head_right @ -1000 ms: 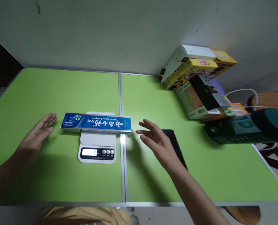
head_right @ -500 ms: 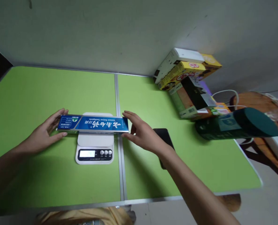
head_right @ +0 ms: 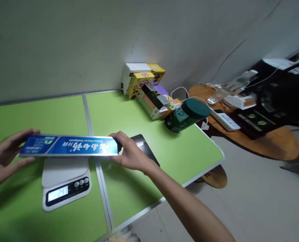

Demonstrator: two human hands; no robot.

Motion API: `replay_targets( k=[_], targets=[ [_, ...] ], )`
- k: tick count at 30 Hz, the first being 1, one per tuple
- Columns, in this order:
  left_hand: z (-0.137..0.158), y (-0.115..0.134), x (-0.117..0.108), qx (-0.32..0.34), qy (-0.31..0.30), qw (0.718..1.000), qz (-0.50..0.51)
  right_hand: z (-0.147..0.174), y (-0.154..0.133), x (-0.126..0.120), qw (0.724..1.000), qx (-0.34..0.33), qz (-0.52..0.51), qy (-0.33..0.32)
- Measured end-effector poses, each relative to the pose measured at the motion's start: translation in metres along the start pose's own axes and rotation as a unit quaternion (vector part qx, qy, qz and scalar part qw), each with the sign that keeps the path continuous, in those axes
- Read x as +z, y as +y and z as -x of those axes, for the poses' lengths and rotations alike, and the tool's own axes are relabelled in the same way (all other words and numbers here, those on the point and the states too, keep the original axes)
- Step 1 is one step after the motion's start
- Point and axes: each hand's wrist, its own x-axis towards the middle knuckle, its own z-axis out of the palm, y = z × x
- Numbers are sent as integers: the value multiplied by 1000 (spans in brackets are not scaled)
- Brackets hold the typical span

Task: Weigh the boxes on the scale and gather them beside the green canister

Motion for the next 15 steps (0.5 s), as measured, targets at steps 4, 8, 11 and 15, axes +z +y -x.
replay_targets(
  k=[4,8,11,15],
  targets=[
    [-25,58,41,64,-40,996,48,27,36,-21,981,76,24,174],
    [-46,105,106,73,-168,982,42,44,89,-37,923,186,38,335],
    [-61,131,172,87,-259,961,51,49,124,-47,883,233,34,406],
    [-82,164,261,128,-304,943,54,40,153,-60,859,257,50,440]
  ],
)
